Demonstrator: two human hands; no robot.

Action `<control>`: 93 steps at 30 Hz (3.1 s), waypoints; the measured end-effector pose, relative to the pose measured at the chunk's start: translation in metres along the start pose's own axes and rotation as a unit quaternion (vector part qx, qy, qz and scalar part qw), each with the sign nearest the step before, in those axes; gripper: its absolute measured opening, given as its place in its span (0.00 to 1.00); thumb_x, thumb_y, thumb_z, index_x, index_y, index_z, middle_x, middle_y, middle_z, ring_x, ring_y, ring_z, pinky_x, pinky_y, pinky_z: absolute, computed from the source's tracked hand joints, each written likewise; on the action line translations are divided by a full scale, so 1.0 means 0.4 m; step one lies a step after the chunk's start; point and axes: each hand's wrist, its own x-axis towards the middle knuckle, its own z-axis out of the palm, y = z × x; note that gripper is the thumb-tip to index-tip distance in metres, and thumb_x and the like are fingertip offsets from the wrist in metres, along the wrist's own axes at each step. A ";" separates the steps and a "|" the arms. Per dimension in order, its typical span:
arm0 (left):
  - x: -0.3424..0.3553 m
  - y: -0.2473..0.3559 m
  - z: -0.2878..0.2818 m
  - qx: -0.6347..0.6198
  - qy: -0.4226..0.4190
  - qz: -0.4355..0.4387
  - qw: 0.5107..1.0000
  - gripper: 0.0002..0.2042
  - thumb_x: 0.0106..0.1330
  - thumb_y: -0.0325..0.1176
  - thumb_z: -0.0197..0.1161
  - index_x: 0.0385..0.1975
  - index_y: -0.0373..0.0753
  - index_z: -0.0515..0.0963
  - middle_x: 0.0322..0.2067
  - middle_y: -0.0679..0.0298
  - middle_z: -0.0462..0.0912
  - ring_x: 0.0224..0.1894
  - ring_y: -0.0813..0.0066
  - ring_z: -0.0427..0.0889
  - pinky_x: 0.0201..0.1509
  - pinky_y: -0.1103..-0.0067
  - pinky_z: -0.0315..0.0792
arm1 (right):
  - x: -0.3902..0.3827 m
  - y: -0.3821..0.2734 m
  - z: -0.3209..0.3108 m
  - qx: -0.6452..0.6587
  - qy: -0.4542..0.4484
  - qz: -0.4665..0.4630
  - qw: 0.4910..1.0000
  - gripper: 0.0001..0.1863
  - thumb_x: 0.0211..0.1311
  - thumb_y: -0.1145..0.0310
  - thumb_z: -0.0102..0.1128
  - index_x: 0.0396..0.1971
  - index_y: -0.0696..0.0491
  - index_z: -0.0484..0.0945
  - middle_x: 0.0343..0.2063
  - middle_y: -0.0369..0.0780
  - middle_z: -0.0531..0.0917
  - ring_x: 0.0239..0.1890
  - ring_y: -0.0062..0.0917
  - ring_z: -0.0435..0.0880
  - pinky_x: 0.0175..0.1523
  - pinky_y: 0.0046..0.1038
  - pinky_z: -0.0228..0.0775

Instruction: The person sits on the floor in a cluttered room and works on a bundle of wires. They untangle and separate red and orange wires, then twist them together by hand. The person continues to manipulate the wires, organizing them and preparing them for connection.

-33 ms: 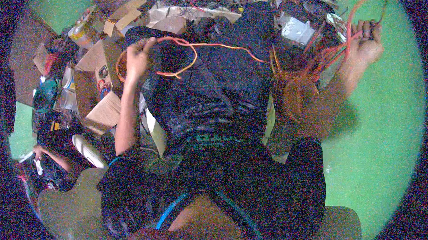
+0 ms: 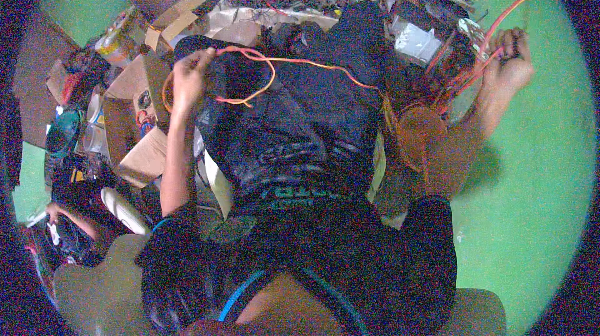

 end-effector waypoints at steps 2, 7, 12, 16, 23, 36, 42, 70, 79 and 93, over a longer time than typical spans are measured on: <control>-0.005 0.031 -0.004 -0.056 -0.005 0.016 0.998 0.10 0.65 0.35 0.56 0.26 0.36 0.76 0.13 0.78 0.60 0.12 0.90 0.54 0.14 0.86 0.46 | 0.010 0.042 -0.088 -0.104 -0.122 0.038 0.986 0.08 0.61 0.68 0.47 0.29 0.56 0.71 0.17 0.33 0.67 0.21 0.17 0.65 0.28 0.21 0.55; -0.037 0.099 0.000 -0.049 0.007 0.015 0.999 0.10 0.65 0.35 0.56 0.28 0.35 0.76 0.12 0.78 0.60 0.12 0.91 0.54 0.14 0.86 0.46 | -0.121 0.105 0.019 -0.534 -0.478 0.051 0.695 0.10 0.54 0.66 0.59 0.29 0.58 0.78 0.26 0.38 0.81 0.30 0.26 0.79 0.39 0.27 0.70; -0.073 0.128 0.022 -0.082 0.011 0.012 0.996 0.10 0.65 0.35 0.56 0.28 0.34 0.76 0.12 0.79 0.61 0.12 0.91 0.54 0.14 0.86 0.46 | -0.402 0.182 0.243 -0.420 -0.494 -0.226 0.727 0.21 0.50 0.61 0.64 0.42 0.56 0.73 0.37 0.43 0.78 0.39 0.35 0.78 0.45 0.31 0.69; -0.069 0.126 0.042 -0.037 0.022 0.074 0.996 0.10 0.66 0.34 0.55 0.29 0.33 0.77 0.12 0.77 0.63 0.12 0.91 0.56 0.15 0.87 0.47 | -0.480 0.202 0.273 -0.472 -0.499 -0.122 0.717 0.09 0.53 0.70 0.59 0.33 0.56 0.74 0.27 0.43 0.77 0.34 0.38 0.78 0.35 0.35 0.69; -0.123 0.074 0.114 0.151 0.002 0.233 0.961 0.07 0.62 0.29 0.58 0.31 0.31 0.79 0.16 0.67 0.74 0.19 0.87 0.67 0.22 0.84 0.62 | -0.365 0.128 0.294 -0.384 -0.496 -0.363 0.689 0.08 0.41 0.76 0.62 0.26 0.55 0.76 0.21 0.40 0.73 0.27 0.32 0.74 0.30 0.31 0.66; -0.168 0.113 0.095 -0.096 -0.130 0.088 0.983 0.10 0.65 0.32 0.56 0.35 0.31 0.78 0.12 0.75 0.64 0.12 0.90 0.57 0.15 0.86 0.50 | -0.357 0.216 0.304 -0.183 -0.371 0.104 0.905 0.13 0.57 0.71 0.60 0.40 0.61 0.77 0.30 0.39 0.82 0.32 0.16 0.80 0.35 0.17 0.73; -0.173 0.120 0.126 -0.131 -0.080 0.091 0.984 0.10 0.65 0.32 0.56 0.35 0.31 0.78 0.12 0.75 0.64 0.12 0.90 0.56 0.14 0.86 0.49 | -0.389 0.201 0.298 -0.223 -0.293 0.011 0.930 0.13 0.55 0.74 0.62 0.40 0.63 0.77 0.36 0.43 0.82 0.39 0.21 0.81 0.46 0.20 0.74; -0.111 0.167 0.165 0.067 -0.209 0.193 0.956 0.09 0.63 0.31 0.55 0.33 0.30 0.76 0.22 0.70 0.73 0.22 0.82 0.70 0.24 0.83 0.64 | -0.402 0.219 0.286 -0.340 -0.477 -0.217 0.781 0.16 0.51 0.79 0.56 0.43 0.60 0.74 0.40 0.48 0.78 0.43 0.41 0.78 0.47 0.31 0.71; -0.098 0.140 0.178 0.255 -0.103 0.448 0.851 0.20 0.57 0.28 0.62 0.49 0.33 0.67 0.20 0.52 0.78 0.23 0.60 0.82 0.21 0.71 0.73 | -0.362 0.225 0.284 -0.248 -0.570 0.082 0.779 0.08 0.58 0.71 0.57 0.30 0.61 0.79 0.24 0.39 0.82 0.28 0.18 0.79 0.35 0.21 0.70; -0.062 0.169 0.154 0.254 -0.186 0.454 0.833 0.09 0.57 0.24 0.58 0.37 0.34 0.77 0.29 0.53 0.78 0.29 0.55 0.79 0.31 0.71 0.73 | -0.447 0.249 0.238 0.123 -0.419 0.525 0.731 0.13 0.62 0.61 0.53 0.32 0.57 0.76 0.22 0.36 0.77 0.24 0.21 0.77 0.32 0.23 0.71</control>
